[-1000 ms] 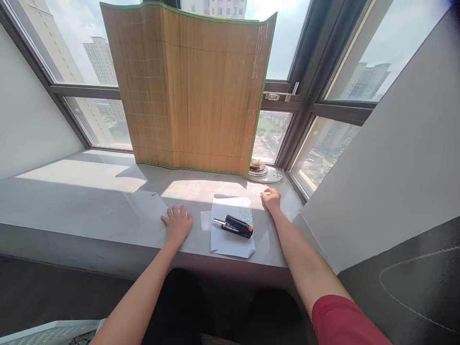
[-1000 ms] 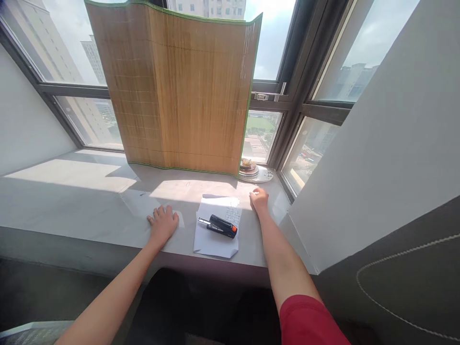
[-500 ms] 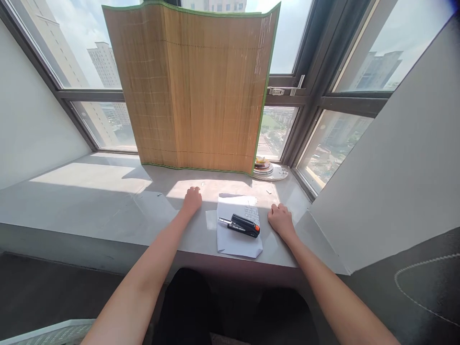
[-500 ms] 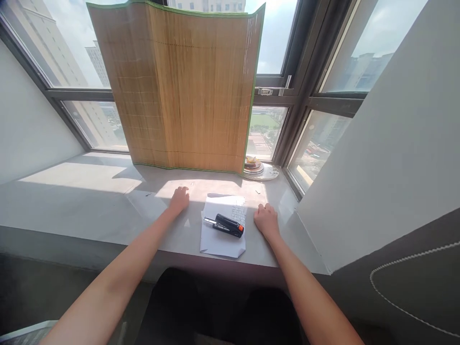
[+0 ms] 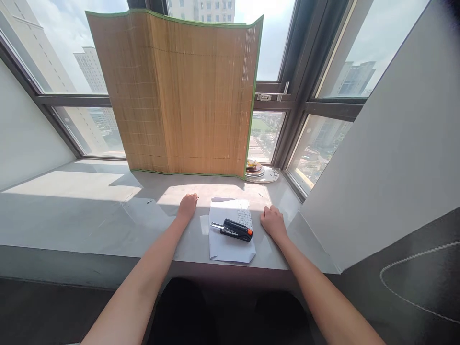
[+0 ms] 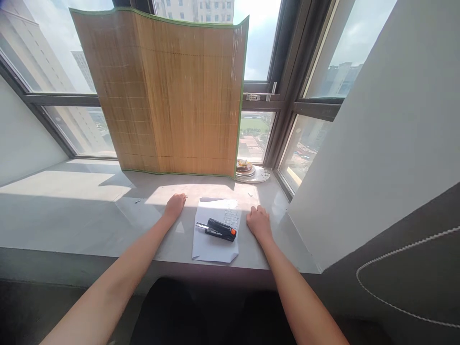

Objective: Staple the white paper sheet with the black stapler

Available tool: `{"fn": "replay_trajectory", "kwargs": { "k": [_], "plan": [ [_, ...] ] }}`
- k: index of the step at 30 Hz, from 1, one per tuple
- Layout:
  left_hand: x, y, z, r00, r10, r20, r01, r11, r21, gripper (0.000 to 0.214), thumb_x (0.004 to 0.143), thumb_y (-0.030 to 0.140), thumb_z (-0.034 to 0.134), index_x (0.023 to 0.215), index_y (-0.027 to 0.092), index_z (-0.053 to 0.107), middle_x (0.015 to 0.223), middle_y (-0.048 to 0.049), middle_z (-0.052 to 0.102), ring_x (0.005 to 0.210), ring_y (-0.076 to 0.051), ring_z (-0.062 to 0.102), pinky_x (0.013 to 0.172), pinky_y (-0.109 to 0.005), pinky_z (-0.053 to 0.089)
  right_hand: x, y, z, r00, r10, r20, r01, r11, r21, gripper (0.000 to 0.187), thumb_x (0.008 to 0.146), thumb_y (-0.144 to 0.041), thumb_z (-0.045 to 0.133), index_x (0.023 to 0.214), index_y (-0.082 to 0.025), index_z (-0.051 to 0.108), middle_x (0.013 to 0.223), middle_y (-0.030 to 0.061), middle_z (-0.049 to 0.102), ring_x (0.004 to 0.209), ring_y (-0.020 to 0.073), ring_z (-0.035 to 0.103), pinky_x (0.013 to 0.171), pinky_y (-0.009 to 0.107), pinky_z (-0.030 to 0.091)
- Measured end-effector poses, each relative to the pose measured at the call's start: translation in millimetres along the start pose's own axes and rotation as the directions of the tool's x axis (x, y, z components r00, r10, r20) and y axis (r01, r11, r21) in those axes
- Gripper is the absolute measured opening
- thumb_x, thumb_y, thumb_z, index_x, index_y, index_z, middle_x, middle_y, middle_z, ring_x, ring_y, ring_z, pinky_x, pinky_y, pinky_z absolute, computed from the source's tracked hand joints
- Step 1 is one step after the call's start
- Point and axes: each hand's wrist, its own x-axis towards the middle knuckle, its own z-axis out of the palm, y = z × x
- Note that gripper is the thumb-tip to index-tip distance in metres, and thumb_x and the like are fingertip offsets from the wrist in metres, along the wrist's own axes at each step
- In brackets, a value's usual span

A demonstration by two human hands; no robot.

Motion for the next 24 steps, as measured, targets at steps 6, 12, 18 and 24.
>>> {"fn": "replay_trajectory", "kwargs": {
  "k": [6,12,18,24],
  "plan": [
    [-49,16,-0.2,0.998,0.042,-0.036,-0.043,0.999,-0.029,0.042,0.102,0.016,0.042,0.134,0.021,0.068,0.12,-0.0154,0.073,0.121,-0.031,0.061,0.101,-0.041,0.051,-1,0,2,1.0,-0.008,-0.023,0.008,1.0,-0.003,0.023,0.104,-0.021,0.043,0.097,-0.017,0.065,0.103,0.0131,0.061,0.103,0.0281,0.058,0.086,0.037,0.037],
    [-53,26,2.9,0.986,0.16,0.055,-0.154,0.982,-0.108,0.051,0.104,0.022,0.039,0.151,0.021,0.057,0.165,-0.0137,0.048,0.157,-0.031,0.037,0.125,-0.053,0.035,-5,0,0,1.0,-0.011,-0.025,0.011,1.0,0.009,0.024,0.105,-0.02,0.043,0.101,-0.016,0.067,0.107,0.0147,0.063,0.107,0.0284,0.059,0.09,0.036,0.039],
    [-75,28,-2.7,0.985,0.167,0.046,-0.159,0.976,-0.149,0.044,0.097,0.005,0.038,0.124,0.017,0.07,0.136,-0.0155,0.069,0.133,-0.025,0.059,0.111,-0.04,0.047,-7,0,-1,1.0,-0.001,-0.023,0.002,1.0,0.03,0.025,0.104,-0.019,0.044,0.1,-0.014,0.068,0.108,0.0159,0.065,0.11,0.0294,0.06,0.091,0.037,0.039],
    [-115,38,-7.3,0.925,0.374,-0.071,-0.38,0.902,-0.203,0.027,0.096,0.005,0.049,0.103,0.021,0.07,0.106,-0.01,0.071,0.104,-0.025,0.063,0.097,-0.039,0.048,-6,0,-2,0.999,-0.011,-0.041,0.015,0.995,0.094,0.022,0.101,-0.017,0.046,0.096,-0.014,0.066,0.107,0.0162,0.065,0.107,0.0285,0.061,0.089,0.036,0.039]
  ]
}}
